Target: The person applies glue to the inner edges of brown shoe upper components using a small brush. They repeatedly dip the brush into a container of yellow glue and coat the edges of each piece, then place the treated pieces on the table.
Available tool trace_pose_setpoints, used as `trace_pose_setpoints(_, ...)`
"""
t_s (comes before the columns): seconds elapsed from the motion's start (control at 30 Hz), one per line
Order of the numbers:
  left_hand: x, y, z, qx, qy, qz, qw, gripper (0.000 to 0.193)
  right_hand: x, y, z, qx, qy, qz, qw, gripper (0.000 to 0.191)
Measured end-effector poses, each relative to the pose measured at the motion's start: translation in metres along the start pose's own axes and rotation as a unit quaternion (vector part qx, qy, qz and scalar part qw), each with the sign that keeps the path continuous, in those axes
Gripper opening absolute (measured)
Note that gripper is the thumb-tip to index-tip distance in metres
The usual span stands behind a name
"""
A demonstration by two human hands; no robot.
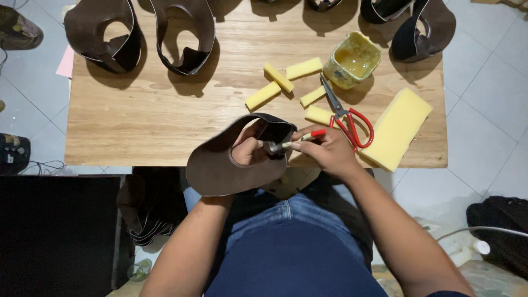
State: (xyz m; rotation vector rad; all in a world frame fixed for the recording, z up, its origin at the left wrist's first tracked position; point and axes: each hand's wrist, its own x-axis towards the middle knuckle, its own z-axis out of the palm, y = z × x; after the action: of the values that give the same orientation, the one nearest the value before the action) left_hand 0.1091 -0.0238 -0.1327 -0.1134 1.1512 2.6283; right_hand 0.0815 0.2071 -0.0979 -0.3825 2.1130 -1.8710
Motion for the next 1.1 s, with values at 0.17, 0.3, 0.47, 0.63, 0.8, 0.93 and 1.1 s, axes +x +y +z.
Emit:
trace_pose_setpoints(0.17,0.008,-0.017,-0.024,0.031,-0.035,0.009,0.999,0.061,-0.006,-0.008,-0.011,-0.001,0.028,0.018,0.999,0.02)
trace_pose_setpoints(0.3,0.007,-0.023,-0.025,0.145,-0.001,0.032,0.989,0.063,-0.005,-0.007,0.005,-0.145,0.05,-0.072,0.985,0.02)
trace_pose_setpoints(0.47,0.007,-0.007,-0.015,0.029,-0.06,0.017,0.998,0.048,-0.002,-0.004,0.011,0.009,0.074,0.004,0.997,0.017)
trace_pose_setpoints(0.63,0.019,-0.008,-0.017,0.075,-0.08,0.032,0.994,0.041,0.01,0.0,0.029,-0.099,0.143,-0.088,0.981,0.017)
trace_pose_setpoints(0.8,0.007,0.002,-0.02,0.135,-0.065,0.063,0.987,0.032,0.017,0.002,0.027,0.158,0.177,0.092,0.967,0.016)
trace_pose_setpoints(0.93,-0.003,0.019,-0.013,0.528,-0.127,0.223,0.809,0.03,0.015,0.003,0.027,-0.002,0.124,-0.057,0.991,0.019)
trace_pose_setpoints(1.1,-0.002,0.02,-0.013,0.538,-0.155,0.313,0.767,0.033,0.024,-0.007,0.006,0.025,0.114,0.082,0.99,0.02)
